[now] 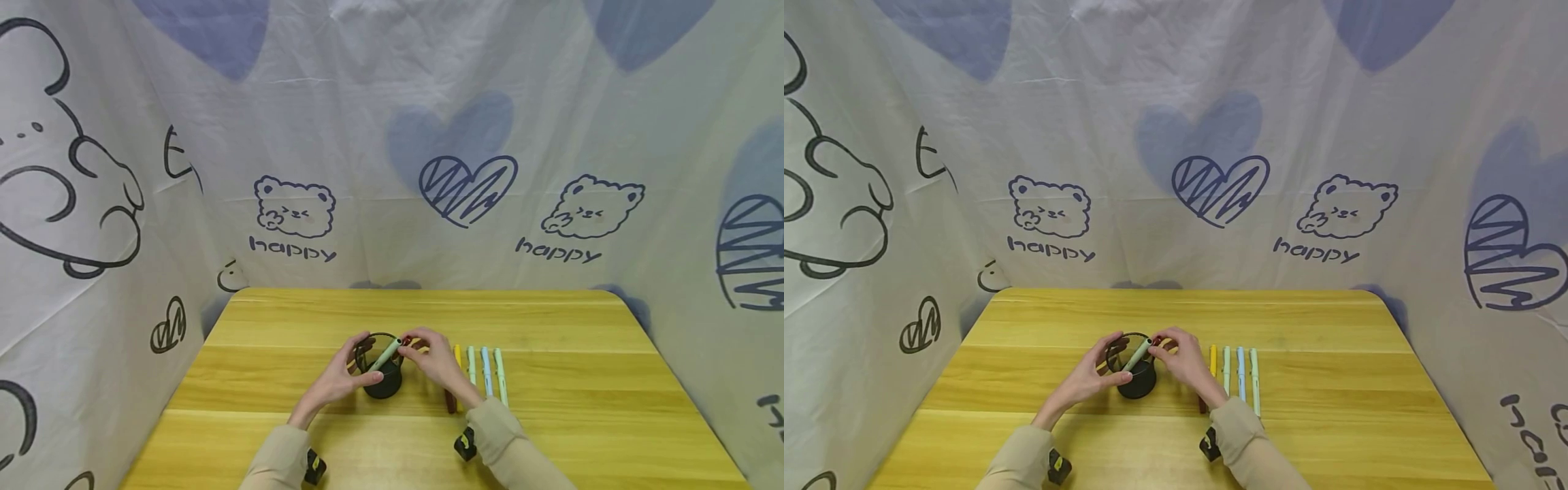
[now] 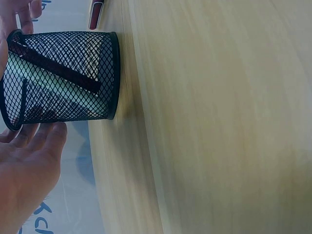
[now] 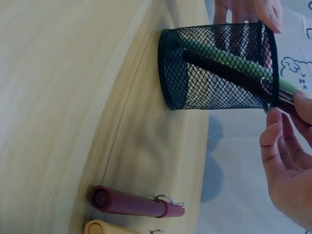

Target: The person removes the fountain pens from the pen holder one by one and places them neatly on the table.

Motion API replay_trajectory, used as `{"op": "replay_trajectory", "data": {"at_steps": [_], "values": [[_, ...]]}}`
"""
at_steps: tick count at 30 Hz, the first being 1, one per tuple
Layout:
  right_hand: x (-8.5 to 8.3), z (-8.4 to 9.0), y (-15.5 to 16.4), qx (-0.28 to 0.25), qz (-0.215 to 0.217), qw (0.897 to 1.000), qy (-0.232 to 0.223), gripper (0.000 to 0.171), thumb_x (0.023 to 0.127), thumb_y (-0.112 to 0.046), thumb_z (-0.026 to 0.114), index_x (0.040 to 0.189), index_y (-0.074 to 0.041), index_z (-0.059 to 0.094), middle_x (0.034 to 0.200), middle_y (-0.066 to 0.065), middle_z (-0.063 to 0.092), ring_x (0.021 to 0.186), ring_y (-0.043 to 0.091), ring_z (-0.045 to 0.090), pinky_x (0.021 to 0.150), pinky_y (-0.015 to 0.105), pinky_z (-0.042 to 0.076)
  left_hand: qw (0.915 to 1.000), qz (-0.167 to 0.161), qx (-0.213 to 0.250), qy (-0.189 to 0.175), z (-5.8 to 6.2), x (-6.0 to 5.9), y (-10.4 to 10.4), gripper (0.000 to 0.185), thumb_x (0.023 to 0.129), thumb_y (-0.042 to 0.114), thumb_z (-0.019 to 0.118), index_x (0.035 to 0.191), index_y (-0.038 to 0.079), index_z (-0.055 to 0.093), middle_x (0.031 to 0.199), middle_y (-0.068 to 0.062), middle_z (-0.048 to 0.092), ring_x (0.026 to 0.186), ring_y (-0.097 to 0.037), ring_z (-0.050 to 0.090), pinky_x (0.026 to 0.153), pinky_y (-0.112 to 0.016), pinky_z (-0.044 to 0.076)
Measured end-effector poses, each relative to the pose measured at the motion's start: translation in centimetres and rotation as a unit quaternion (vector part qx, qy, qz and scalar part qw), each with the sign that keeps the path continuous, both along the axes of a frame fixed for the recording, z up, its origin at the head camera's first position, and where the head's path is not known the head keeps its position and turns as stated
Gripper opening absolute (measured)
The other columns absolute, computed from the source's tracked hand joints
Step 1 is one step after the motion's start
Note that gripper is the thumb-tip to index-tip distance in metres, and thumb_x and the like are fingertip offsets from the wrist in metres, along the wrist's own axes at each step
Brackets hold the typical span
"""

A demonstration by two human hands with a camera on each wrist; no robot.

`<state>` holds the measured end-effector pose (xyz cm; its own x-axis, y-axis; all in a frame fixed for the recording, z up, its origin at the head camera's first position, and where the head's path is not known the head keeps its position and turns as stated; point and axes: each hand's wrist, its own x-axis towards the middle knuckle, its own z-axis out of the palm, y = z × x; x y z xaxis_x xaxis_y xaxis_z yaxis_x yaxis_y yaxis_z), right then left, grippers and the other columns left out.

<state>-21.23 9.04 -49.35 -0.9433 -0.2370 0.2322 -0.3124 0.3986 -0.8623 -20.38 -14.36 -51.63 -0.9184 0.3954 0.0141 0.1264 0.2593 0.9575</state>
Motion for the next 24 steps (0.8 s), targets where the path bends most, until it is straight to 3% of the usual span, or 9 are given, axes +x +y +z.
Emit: {"op": "replay_trajectory", "data": {"at_steps": [10,24], "values": [[0.9,0.8,0.4,-0.019,-0.026,0.999,-0.02,0.014,0.096,-0.017,0.07,0.108,-0.012,0.074,0.106,0.008,0.072,0.096,0.024,0.069,0.073,0.024,0.056,1.0,0.003,0.002,-0.001,0.0,0.0,0.0,0.087,0.089,0.019,0.078,0.159,0.013,0.026,0.161,-0.017,0.038,0.152,-0.045,0.026,0.12,-0.069,0.025],[1.6,1.4,1.2,-0.073,-0.04,0.996,-0.01,0.017,0.094,-0.017,0.072,0.108,-0.008,0.074,0.105,0.013,0.072,0.095,0.023,0.069,0.073,0.019,0.056,0.9999,-0.003,0.009,-0.006,0.0,0.0,0.0,0.087,0.09,0.017,0.077,0.159,0.012,0.025,0.161,-0.019,0.036,0.152,-0.043,0.026,0.121,-0.067,0.023]]}}
